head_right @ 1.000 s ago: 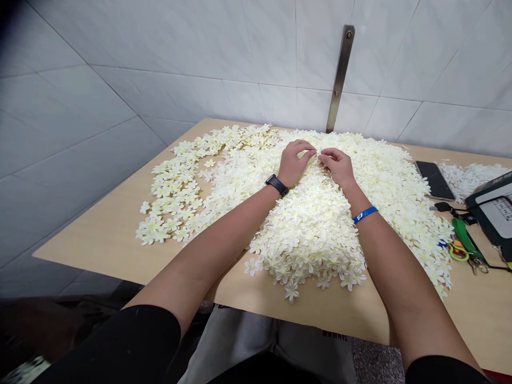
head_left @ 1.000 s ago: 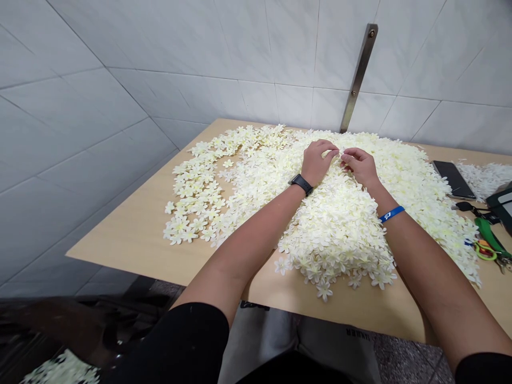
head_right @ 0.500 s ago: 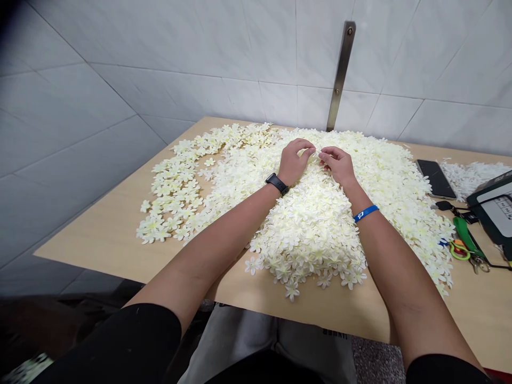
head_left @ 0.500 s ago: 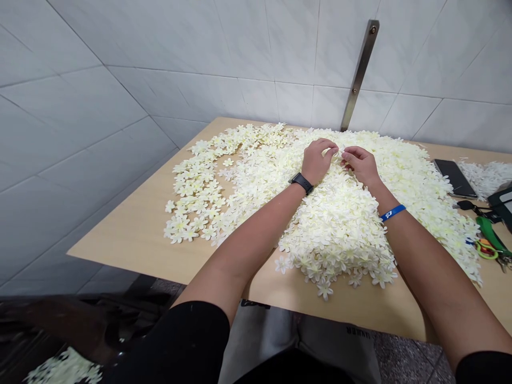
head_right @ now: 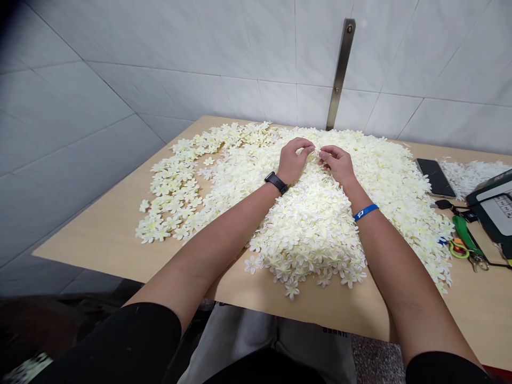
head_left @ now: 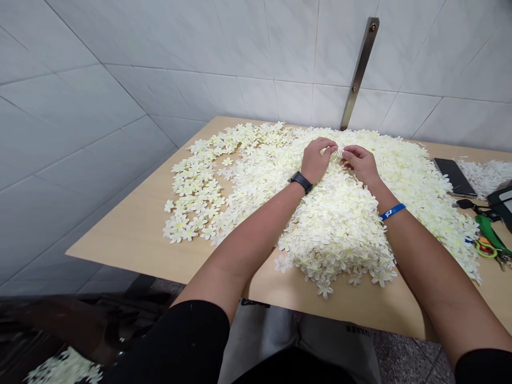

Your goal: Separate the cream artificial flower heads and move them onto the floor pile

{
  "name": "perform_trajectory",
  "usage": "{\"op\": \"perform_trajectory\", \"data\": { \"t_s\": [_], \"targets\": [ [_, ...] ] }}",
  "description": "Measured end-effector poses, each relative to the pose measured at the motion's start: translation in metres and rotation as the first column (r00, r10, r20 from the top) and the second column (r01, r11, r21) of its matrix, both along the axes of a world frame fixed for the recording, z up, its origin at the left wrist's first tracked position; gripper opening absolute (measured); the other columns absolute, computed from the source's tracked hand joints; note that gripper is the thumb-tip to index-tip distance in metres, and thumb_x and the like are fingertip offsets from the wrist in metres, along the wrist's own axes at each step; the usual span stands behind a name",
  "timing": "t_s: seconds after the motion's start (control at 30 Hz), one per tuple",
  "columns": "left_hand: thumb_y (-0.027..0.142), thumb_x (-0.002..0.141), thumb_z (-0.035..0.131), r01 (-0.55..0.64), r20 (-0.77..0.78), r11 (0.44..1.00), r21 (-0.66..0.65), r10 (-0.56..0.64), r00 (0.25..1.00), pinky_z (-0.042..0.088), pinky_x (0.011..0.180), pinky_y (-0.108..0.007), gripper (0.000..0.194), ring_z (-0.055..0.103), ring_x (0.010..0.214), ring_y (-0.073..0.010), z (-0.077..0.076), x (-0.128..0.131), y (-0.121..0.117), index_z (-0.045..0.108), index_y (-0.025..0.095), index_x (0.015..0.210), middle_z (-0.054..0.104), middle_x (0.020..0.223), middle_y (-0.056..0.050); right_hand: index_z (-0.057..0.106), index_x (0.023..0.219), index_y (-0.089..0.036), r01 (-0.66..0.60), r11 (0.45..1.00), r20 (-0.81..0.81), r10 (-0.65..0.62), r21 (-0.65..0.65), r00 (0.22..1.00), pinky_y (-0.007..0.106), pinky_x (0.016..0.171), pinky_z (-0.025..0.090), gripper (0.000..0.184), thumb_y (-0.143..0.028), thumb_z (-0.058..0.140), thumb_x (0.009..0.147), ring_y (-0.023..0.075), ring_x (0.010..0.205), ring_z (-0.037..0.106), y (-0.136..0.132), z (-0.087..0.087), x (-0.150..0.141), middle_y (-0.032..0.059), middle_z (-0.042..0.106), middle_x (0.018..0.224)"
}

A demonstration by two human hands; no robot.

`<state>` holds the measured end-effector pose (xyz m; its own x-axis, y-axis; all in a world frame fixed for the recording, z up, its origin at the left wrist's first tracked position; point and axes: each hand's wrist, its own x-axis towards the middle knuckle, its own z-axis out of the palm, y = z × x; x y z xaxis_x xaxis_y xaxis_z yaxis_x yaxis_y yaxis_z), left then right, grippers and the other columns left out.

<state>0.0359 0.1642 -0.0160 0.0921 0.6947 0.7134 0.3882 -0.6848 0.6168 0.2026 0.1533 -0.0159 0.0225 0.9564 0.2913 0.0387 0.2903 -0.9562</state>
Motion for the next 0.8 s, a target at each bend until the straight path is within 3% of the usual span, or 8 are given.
{"op": "perform_trajectory", "data": {
  "t_s": [0.3, 0.6, 0.7, 0.8],
  "targets": [
    [0.022, 0.096, 0.054, 0.033, -0.001, 0.999, -0.006, -0.033, 0.999, 0.051, 0.094, -0.035, 0.015, 0.065, 0.095, -0.0177, 0.0005, -0.0007, -0.0008, 0.061, 0.023, 0.083, 0.072, 0.096, -0.004, 0.066, 0.080, -0.021, 0.033, 0.999, 0.008, -0.033, -0.015, 0.999, 0.023, 0.052, 0.049, 0.037, -0.048, 0.085, 0.063, 0.0133, 0.064, 0.064, -0.0043, 0.0029, -0.0032, -0.0020, 0.061, 0.069],
    [0.028, 0.103, 0.042, -0.148, 0.023, 0.984, -0.101, 0.151, 0.988, 0.046, 0.083, -0.037, 0.023, 0.056, 0.082, -0.0185, -0.0020, 0.0026, 0.0018, 0.044, 0.023, 0.081, 0.060, 0.086, -0.005, 0.064, 0.079, -0.021, 0.060, 0.998, -0.016, -0.060, -0.019, 0.998, 0.021, 0.050, 0.049, 0.033, -0.044, 0.085, 0.066, 0.0115, 0.062, 0.064, -0.0047, 0.0035, -0.0038, -0.0023, 0.061, 0.069],
    [0.031, 0.103, 0.045, -0.152, -0.016, 0.984, -0.097, 0.151, 0.988, 0.046, 0.088, -0.039, 0.022, 0.058, 0.088, -0.0194, -0.0001, 0.0029, -0.0015, 0.049, 0.023, 0.082, 0.064, 0.090, -0.005, 0.064, 0.078, -0.021, 0.073, 0.997, -0.043, -0.074, -0.019, 0.996, 0.022, 0.049, 0.049, 0.038, -0.047, 0.087, 0.062, 0.0114, 0.060, 0.063, -0.0042, 0.0029, -0.0043, -0.0023, 0.061, 0.071],
    [0.036, 0.102, 0.051, -0.088, -0.028, 0.996, -0.034, 0.087, 0.996, 0.046, 0.096, -0.039, 0.016, 0.061, 0.103, -0.0205, 0.0025, 0.0023, -0.0056, 0.059, 0.024, 0.095, 0.068, 0.107, -0.006, 0.065, 0.079, -0.022, 0.076, 0.997, -0.035, -0.077, -0.010, 0.996, 0.022, 0.050, 0.049, 0.041, -0.051, 0.088, 0.061, 0.0119, 0.061, 0.063, -0.0034, 0.0017, -0.0037, -0.0021, 0.062, 0.073]
  ]
}}
